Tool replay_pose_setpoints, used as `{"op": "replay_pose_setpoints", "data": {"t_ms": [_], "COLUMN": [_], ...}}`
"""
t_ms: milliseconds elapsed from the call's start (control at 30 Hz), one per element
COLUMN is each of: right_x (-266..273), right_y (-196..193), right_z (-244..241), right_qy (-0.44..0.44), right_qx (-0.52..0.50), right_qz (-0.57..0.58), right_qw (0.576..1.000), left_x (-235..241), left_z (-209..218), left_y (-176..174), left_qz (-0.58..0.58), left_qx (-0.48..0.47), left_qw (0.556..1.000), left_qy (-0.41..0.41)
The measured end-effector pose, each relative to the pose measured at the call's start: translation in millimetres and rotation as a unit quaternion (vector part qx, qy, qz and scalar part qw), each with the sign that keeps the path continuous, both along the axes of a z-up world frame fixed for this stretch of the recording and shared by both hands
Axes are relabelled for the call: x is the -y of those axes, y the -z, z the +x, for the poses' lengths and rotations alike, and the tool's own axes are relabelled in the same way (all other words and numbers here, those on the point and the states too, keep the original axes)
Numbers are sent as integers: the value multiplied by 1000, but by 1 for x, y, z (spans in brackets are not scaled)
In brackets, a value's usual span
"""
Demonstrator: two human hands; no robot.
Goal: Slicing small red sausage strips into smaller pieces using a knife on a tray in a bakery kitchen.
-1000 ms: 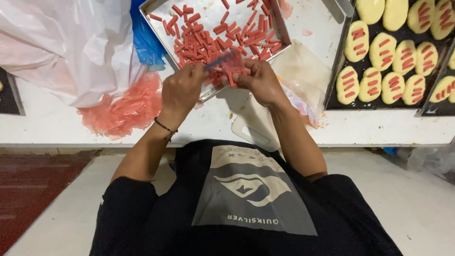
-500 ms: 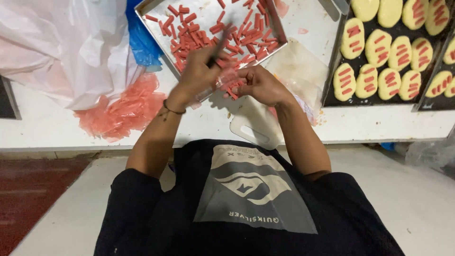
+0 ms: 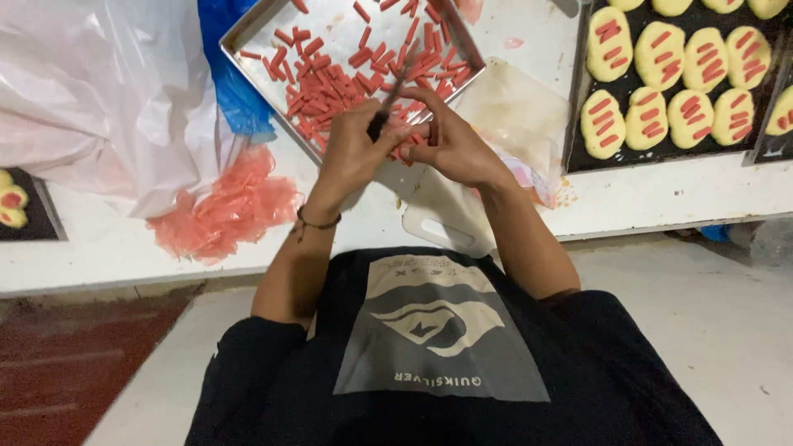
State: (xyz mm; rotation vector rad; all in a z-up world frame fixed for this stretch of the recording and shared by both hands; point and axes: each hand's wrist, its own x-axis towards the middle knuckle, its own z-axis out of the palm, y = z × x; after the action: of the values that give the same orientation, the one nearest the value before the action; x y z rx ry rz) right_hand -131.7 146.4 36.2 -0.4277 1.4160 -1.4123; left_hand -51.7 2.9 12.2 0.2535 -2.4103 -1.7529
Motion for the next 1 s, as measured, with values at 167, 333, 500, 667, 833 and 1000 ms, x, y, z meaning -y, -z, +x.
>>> {"op": "replay_pose_setpoints", "data": {"t_ms": [167, 333, 500, 667, 833, 1000], "right_x": [2, 30, 48, 44, 12, 18], "right_y": [7, 50, 12, -6, 63, 27], "right_z": [24, 44, 34, 22, 0, -15], "right_qy": [143, 415, 416, 328, 201, 157], "right_qx": [-107, -17, -72, 103, 177, 140], "right_qz": [42, -2, 25, -98, -81, -68], "right_qw": [983, 909, 906, 934, 960, 975], "left_x": [-22, -35, -28, -20, -8, 21], "left_z": [-5, -3, -8, -6, 7, 39], "left_y": [-32, -29, -27, -22, -13, -39], "left_qz": [72, 124, 226, 306, 377, 178], "left_qx": [8, 29, 36, 43, 47, 67], "left_qw": [991, 979, 954, 924, 886, 943], "left_qy": [-110, -156, -192, -225, -265, -273]}}
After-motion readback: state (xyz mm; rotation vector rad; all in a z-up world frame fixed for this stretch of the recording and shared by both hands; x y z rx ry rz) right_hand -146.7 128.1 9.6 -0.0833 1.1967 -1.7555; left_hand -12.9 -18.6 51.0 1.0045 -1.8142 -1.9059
